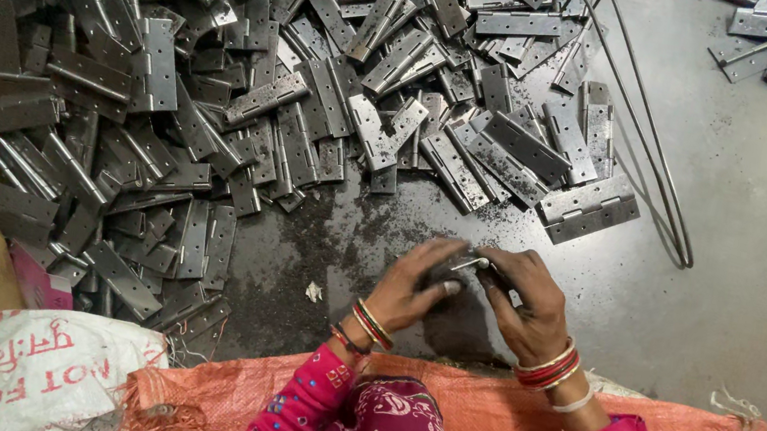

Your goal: The person picks up metal hinges from a large pile on the floor, aligns multiple hinges together, and stacks them in their hands.

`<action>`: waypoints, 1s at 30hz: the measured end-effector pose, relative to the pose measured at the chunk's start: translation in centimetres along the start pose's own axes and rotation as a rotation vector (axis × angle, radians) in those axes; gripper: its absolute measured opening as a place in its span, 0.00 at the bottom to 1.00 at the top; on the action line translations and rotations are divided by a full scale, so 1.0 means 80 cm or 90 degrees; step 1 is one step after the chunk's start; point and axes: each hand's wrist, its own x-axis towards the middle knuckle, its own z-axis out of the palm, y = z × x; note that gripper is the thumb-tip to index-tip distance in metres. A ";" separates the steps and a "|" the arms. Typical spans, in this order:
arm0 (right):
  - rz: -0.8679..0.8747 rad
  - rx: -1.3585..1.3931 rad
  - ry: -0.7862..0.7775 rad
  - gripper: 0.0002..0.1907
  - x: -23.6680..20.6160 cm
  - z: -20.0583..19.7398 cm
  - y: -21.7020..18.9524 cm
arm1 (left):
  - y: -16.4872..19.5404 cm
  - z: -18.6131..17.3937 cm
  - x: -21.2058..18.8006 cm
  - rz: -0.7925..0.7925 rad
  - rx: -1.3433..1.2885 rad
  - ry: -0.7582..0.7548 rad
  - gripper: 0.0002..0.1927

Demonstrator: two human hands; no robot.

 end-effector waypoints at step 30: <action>0.501 0.382 0.280 0.14 -0.011 -0.036 0.114 | -0.040 0.054 0.206 0.190 0.680 -0.195 0.10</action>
